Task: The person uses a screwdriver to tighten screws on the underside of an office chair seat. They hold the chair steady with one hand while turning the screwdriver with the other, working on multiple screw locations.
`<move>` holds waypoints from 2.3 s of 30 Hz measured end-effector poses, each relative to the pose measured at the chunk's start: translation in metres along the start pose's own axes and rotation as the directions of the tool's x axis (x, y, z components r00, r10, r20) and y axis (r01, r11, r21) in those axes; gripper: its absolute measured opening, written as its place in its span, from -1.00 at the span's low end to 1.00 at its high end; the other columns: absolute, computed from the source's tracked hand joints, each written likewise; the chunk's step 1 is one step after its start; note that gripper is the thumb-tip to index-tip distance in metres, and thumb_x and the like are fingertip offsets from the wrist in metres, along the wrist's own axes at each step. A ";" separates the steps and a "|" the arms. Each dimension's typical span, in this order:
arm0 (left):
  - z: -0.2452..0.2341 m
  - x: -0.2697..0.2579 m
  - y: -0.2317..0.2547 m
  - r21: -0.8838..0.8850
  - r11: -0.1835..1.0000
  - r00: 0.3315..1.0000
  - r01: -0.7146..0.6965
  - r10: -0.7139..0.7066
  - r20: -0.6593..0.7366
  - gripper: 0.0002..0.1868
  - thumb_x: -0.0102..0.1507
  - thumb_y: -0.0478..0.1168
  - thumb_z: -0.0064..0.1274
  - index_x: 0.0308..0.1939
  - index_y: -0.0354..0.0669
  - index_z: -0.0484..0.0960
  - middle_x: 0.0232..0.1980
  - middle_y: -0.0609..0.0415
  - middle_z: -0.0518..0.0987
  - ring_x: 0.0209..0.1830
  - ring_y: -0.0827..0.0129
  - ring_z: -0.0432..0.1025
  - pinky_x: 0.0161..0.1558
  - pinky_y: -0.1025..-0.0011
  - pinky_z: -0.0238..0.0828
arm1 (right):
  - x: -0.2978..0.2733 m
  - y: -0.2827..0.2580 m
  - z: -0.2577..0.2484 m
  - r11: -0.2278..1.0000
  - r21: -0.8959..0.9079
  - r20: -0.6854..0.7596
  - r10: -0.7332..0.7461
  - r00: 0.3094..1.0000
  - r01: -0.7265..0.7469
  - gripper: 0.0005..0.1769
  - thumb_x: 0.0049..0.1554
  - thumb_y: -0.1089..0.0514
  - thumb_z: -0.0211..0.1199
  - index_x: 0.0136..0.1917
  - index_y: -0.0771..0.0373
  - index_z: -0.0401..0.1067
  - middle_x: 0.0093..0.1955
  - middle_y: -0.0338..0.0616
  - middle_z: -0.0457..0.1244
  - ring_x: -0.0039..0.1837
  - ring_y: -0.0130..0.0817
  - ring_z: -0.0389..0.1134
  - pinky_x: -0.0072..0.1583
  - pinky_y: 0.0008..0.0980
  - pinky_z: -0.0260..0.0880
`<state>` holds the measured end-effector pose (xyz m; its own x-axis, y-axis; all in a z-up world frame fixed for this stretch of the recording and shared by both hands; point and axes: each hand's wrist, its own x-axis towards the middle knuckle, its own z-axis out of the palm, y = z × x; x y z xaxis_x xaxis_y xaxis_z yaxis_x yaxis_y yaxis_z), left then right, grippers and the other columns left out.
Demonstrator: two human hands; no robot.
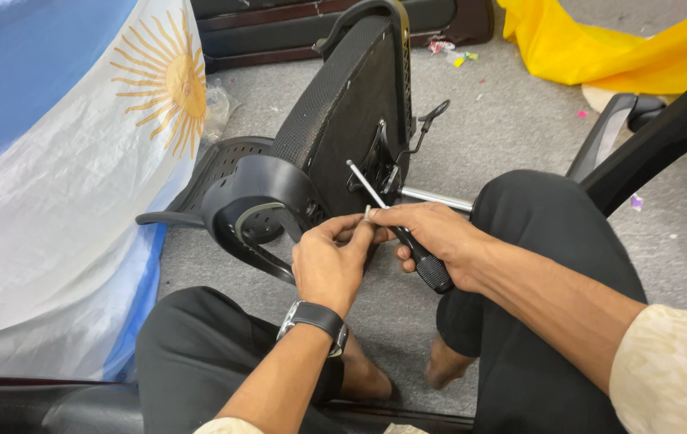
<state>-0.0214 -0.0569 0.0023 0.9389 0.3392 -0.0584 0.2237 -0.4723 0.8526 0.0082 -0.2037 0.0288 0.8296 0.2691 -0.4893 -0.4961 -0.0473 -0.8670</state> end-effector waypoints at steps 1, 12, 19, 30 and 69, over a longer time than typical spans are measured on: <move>0.000 0.000 0.005 0.008 0.999 0.999 -0.034 0.034 -0.005 -0.64 0.14 0.04 0.16 -0.11 -0.03 0.79 -0.24 0.04 0.76 -0.21 0.29 0.67 -0.09 0.36 0.55 | -0.001 -0.002 0.000 1.000 0.018 -0.037 0.003 0.999 -0.002 -0.71 0.15 0.00 0.26 -0.08 0.28 0.54 -0.31 -0.30 0.28 -0.37 -0.60 0.16 -0.38 -0.59 0.22; -0.009 -0.005 0.046 -0.095 0.942 0.942 -0.322 0.329 0.073 -0.74 0.14 -0.08 0.24 -0.15 -0.05 0.79 -0.25 0.00 0.74 -0.25 0.26 0.66 -0.14 0.37 0.55 | -0.023 -0.021 -0.010 0.972 -0.013 -0.294 -0.229 0.928 0.236 -0.84 0.12 0.18 0.27 -0.16 0.35 0.51 -0.23 -0.19 0.33 -0.39 -0.59 0.17 -0.39 -0.58 0.26; -0.003 -0.016 0.059 -0.456 0.871 0.903 -0.184 0.333 0.271 -0.65 0.12 -0.31 0.23 0.00 -0.26 0.71 -0.18 0.02 0.76 -0.26 0.45 0.63 -0.18 0.49 0.59 | -0.081 -0.028 -0.014 0.967 0.029 -0.397 -0.222 0.891 0.254 -0.83 0.11 0.19 0.29 -0.13 0.38 0.53 -0.18 -0.17 0.38 -0.40 -0.58 0.19 -0.40 -0.57 0.24; 0.093 -0.101 0.116 -0.728 0.683 0.554 -0.064 0.631 0.543 -0.59 0.09 -0.47 0.09 0.04 -0.46 0.65 -0.11 -0.13 0.73 -0.20 0.35 0.62 -0.15 0.46 0.58 | -0.219 0.017 -0.083 0.955 0.042 -0.677 -0.188 0.711 0.292 -0.83 0.16 0.16 0.26 -0.09 0.32 0.51 -0.33 -0.24 0.23 -0.41 -0.53 0.17 -0.39 -0.52 0.20; 0.249 -0.329 0.122 -0.093 0.806 -0.084 -0.584 0.055 0.995 -0.79 0.05 -0.38 0.32 -0.24 -0.10 0.80 -0.23 0.13 0.75 -0.35 0.50 0.64 -0.39 0.52 0.65 | -0.393 0.211 -0.188 0.822 0.177 -0.770 0.458 0.444 -0.541 -0.50 0.13 -0.10 0.27 -0.46 0.30 0.37 -0.58 -0.15 0.14 -0.54 -0.35 0.14 -0.39 -0.41 0.18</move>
<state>-0.2378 -0.4287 -0.0039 0.1939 -0.8637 -0.4652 -0.3928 -0.5029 0.7699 -0.3749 -0.5004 0.0203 0.3383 -0.6431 -0.6870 -0.9021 -0.0137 -0.4314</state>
